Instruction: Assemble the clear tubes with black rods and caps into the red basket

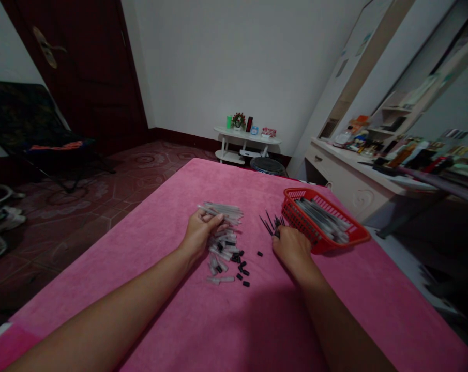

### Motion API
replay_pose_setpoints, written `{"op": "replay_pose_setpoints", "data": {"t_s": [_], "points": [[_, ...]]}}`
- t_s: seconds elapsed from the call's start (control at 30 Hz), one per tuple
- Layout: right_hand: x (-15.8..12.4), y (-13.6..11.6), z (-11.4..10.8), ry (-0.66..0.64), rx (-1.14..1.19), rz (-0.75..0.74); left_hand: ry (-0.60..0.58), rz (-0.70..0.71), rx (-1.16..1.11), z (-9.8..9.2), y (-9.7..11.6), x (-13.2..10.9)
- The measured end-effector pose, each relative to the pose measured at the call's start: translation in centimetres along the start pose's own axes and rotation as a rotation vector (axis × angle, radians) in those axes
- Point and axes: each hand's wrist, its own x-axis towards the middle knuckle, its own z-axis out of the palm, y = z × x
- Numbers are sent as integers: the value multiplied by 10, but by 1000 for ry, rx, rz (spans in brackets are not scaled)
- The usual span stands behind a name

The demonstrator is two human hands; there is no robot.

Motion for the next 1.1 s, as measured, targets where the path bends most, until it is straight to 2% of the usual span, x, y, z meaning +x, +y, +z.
{"op": "replay_pose_setpoints", "data": {"t_s": [0.13,0.3,0.37,0.77,0.9,1.1], "points": [[-1,1,-17,6,73,0,30,-11,-19,0,0,1],[-12,-13,-40,-44,416,-271,43,-41,-88,0,1,2],[-17,-19,-44,-43,495,-328,39,-50,-109,0,2,2],[-17,-18,-43,-38,537,-307,81,-74,-122,1,5,3],[-18,-19,-44,-50,537,-327,11,-56,-60,3,5,0],[-21,-23,-45,22,560,-368,-99,-75,17,6,1,-8]]}}
